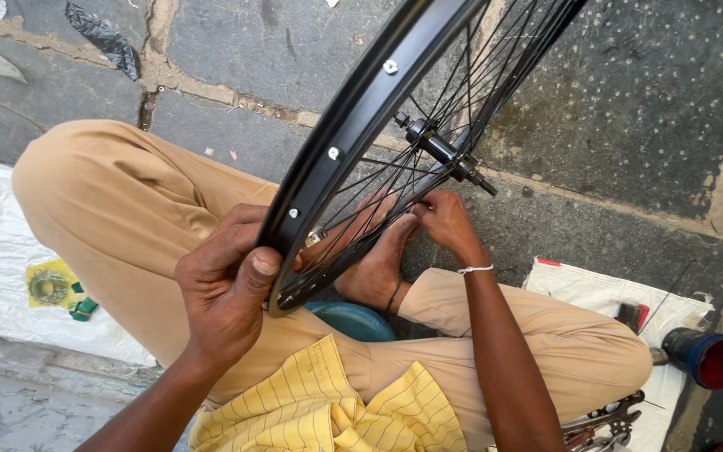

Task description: The person sits on the ground and uses a spoke wrench to tighten the spokes on a bicycle wheel. They rotate the wheel to access different sections and continue adjusting the tension of the spokes.

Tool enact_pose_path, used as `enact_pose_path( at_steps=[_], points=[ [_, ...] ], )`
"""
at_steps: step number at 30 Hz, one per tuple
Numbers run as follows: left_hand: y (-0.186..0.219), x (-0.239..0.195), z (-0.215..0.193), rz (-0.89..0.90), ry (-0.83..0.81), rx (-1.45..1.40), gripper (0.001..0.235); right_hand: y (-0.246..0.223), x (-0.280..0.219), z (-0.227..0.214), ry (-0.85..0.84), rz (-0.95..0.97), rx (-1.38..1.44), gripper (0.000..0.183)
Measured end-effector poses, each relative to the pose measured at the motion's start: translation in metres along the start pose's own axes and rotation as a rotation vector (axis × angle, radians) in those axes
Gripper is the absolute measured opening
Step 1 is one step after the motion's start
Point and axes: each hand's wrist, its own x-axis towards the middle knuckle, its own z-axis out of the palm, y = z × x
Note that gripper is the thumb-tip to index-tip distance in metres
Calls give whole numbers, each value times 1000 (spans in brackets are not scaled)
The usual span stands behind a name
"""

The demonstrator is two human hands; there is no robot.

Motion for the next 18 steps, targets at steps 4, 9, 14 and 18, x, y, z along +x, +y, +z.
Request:
enact_pose_path(
  at_steps=[4, 9, 14, 18],
  points=[
    [-4, 0, -4, -5, 6, -12, 35, 57, 21, -23, 240, 67, 187, 16],
    [-7, 2, -10, 12, -13, -63, 37, 101, 47, -16, 391, 288, 641, 26],
    [-13, 5, -23, -51, 41, -150, 42, 110, 79, 8, 201, 283, 757, 30],
    [-16, 4, -31, -91, 79, -177, 50, 101, 94, 11, 171, 370, 978, 16]
  ],
)
